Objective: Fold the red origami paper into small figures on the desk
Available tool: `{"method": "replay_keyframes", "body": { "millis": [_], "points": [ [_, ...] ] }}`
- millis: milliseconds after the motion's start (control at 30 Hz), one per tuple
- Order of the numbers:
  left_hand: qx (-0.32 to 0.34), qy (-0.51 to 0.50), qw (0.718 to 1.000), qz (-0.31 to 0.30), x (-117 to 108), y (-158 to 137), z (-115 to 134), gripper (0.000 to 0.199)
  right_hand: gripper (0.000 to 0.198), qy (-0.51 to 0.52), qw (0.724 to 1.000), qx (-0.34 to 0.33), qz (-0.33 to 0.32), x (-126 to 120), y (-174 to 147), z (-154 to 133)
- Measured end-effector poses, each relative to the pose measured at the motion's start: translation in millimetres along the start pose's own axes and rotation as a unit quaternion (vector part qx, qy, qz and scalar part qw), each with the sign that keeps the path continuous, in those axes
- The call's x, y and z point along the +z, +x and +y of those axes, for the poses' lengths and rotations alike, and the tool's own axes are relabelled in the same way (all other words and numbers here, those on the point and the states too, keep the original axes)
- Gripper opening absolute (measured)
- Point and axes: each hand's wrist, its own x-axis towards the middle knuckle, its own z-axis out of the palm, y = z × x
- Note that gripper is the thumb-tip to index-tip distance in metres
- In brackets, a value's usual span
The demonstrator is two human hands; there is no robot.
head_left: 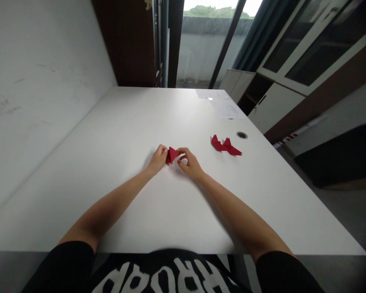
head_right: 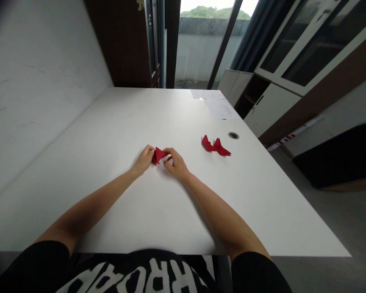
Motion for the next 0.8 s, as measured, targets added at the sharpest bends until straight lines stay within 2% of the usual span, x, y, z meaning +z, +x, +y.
{"method": "replay_keyframes", "body": {
  "millis": [133,267,367,467,633,800],
  "points": [
    [-0.002,-0.012,0.999,-0.036,7,-3,-1,0.010,0.038,-0.102,0.995,-0.016,0.003,6,-1,2],
    [-0.020,-0.022,0.998,-0.050,14,-10,1,0.009,0.022,-0.144,0.989,-0.010,0.020,10,-2,-1],
    [-0.045,-0.036,0.996,-0.069,18,-15,8,0.008,0.012,-0.147,0.988,0.017,0.037,11,-3,-5],
    [-0.064,-0.054,0.992,-0.090,20,-19,15,0.004,0.016,-0.141,0.988,0.023,0.066,13,-3,-9],
    [-0.056,-0.071,0.993,-0.080,20,-21,20,0.002,0.016,-0.120,0.988,0.046,0.089,12,-1,-8],
    [-0.045,-0.065,0.994,-0.073,19,-22,20,0.009,0.030,-0.057,0.994,0.054,0.075,9,1,-6]
  ]
}}
